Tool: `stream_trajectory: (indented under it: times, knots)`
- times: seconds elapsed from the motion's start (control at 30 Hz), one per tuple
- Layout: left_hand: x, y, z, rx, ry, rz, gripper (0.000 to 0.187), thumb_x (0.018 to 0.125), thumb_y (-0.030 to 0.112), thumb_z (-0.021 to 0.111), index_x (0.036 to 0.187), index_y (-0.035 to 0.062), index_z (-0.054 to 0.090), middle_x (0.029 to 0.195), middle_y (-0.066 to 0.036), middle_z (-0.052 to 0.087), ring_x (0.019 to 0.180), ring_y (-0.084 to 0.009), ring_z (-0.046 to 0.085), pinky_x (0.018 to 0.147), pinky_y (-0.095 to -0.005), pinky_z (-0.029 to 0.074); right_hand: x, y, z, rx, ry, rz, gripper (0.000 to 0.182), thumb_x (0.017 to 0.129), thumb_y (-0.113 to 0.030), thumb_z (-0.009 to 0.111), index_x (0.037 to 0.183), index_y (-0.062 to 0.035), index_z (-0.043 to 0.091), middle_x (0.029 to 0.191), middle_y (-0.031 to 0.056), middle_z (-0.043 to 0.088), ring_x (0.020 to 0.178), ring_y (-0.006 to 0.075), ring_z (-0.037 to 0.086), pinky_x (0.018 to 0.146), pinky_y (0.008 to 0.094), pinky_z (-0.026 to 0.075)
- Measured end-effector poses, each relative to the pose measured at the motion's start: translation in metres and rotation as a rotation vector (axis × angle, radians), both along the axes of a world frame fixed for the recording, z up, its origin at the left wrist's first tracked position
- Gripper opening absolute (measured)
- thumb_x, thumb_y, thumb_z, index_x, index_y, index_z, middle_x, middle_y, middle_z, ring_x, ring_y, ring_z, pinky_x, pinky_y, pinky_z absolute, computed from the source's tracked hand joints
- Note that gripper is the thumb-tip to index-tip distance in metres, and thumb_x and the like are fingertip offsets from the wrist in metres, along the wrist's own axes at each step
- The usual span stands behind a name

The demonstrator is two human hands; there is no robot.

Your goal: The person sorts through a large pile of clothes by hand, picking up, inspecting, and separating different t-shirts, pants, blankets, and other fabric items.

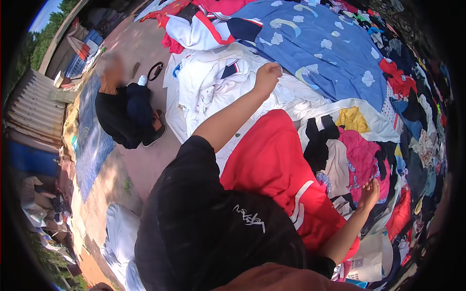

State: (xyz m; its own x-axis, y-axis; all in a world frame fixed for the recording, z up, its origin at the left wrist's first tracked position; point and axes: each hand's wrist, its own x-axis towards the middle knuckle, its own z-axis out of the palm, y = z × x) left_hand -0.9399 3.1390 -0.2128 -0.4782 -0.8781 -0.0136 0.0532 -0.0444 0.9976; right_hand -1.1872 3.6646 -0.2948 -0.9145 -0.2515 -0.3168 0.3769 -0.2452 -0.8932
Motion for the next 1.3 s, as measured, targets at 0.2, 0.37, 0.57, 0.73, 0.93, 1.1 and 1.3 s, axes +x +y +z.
stream_trajectory:
  times: [0.2, 0.37, 0.57, 0.73, 0.93, 1.1, 1.3]
  knots:
    - [-0.075, 0.165, 0.008, -0.565, -0.061, -0.713, 0.014, 0.082, 0.013, 0.068, 0.080, -0.0005, 0.067, 0.078, -0.011, 0.065, 0.076, -0.0237, 0.067, 0.072, -0.0347, 0.052, 0.011, -0.011, -0.016, 0.044, -0.072, 0.011, 0.016, 0.093, -0.016, 0.065, 0.104, -0.0063, 0.062, 0.086, 0.0022, 0.064, 0.072, 0.0133, 0.060, 0.066, 0.0273, 0.049]
    - [-0.123, 0.212, 0.019, -0.674, 0.023, -0.811, 0.017, 0.081, 0.015, 0.068, 0.077, -0.0001, 0.063, 0.077, -0.013, 0.064, 0.074, -0.0270, 0.065, 0.068, -0.0373, 0.051, 0.013, -0.002, -0.023, 0.087, -0.101, -0.021, 0.012, 0.093, -0.014, 0.062, 0.102, -0.0065, 0.061, 0.085, 0.0043, 0.065, 0.070, 0.0142, 0.062, 0.064, 0.0289, 0.052]
    - [-0.169, 0.194, 0.012, -0.357, -0.118, -0.740, 0.026, 0.091, 0.020, 0.068, 0.100, -0.0041, 0.071, 0.088, -0.009, 0.072, 0.078, -0.0126, 0.066, 0.072, -0.0268, 0.052, -0.007, -0.004, -0.057, 0.244, -0.164, -0.084, 0.010, 0.091, -0.014, 0.062, 0.097, -0.0064, 0.062, 0.083, 0.0047, 0.067, 0.068, 0.0146, 0.063, 0.061, 0.0296, 0.052]
    - [-0.183, 0.182, -0.023, -0.293, -0.217, -0.762, 0.025, 0.092, 0.020, 0.067, 0.103, -0.0015, 0.071, 0.088, -0.009, 0.073, 0.081, -0.0118, 0.067, 0.072, -0.0272, 0.052, -0.026, -0.015, -0.147, 0.531, -0.221, -0.032, 0.006, 0.085, -0.009, 0.063, 0.090, -0.0054, 0.064, 0.079, 0.0049, 0.066, 0.064, 0.0159, 0.064, 0.056, 0.0290, 0.051]
    - [-0.195, 0.180, -0.006, -0.285, -0.325, -0.729, 0.022, 0.093, 0.016, 0.066, 0.103, -0.0024, 0.070, 0.094, -0.009, 0.073, 0.086, -0.0109, 0.066, 0.079, -0.0241, 0.050, -0.010, -0.043, -0.282, 1.126, 0.036, 0.209, 0.016, 0.082, -0.014, 0.064, 0.093, -0.0037, 0.067, 0.081, 0.0101, 0.067, 0.074, 0.0304, 0.069, 0.064, 0.0406, 0.054]
    - [-0.190, 0.180, -0.005, -0.225, -0.254, -0.763, 0.020, 0.094, 0.011, 0.065, 0.107, -0.0037, 0.068, 0.096, -0.005, 0.070, 0.085, -0.0078, 0.062, 0.078, -0.0239, 0.049, -0.019, -0.068, -0.251, 1.469, 0.187, 0.023, 0.037, 0.082, -0.019, 0.059, 0.116, -0.0037, 0.059, 0.125, 0.0205, 0.056, 0.104, 0.0430, 0.063, 0.086, 0.0503, 0.052]
    - [-0.188, 0.184, -0.002, -0.214, -0.243, -0.782, 0.022, 0.094, 0.014, 0.066, 0.108, -0.0035, 0.068, 0.091, -0.004, 0.069, 0.081, -0.0075, 0.060, 0.075, -0.0227, 0.047, -0.023, -0.034, -0.254, 1.635, 0.076, 0.275, 0.044, 0.085, -0.023, 0.062, 0.125, -0.0105, 0.052, 0.129, 0.0175, 0.054, 0.107, 0.0407, 0.064, 0.088, 0.0496, 0.053]
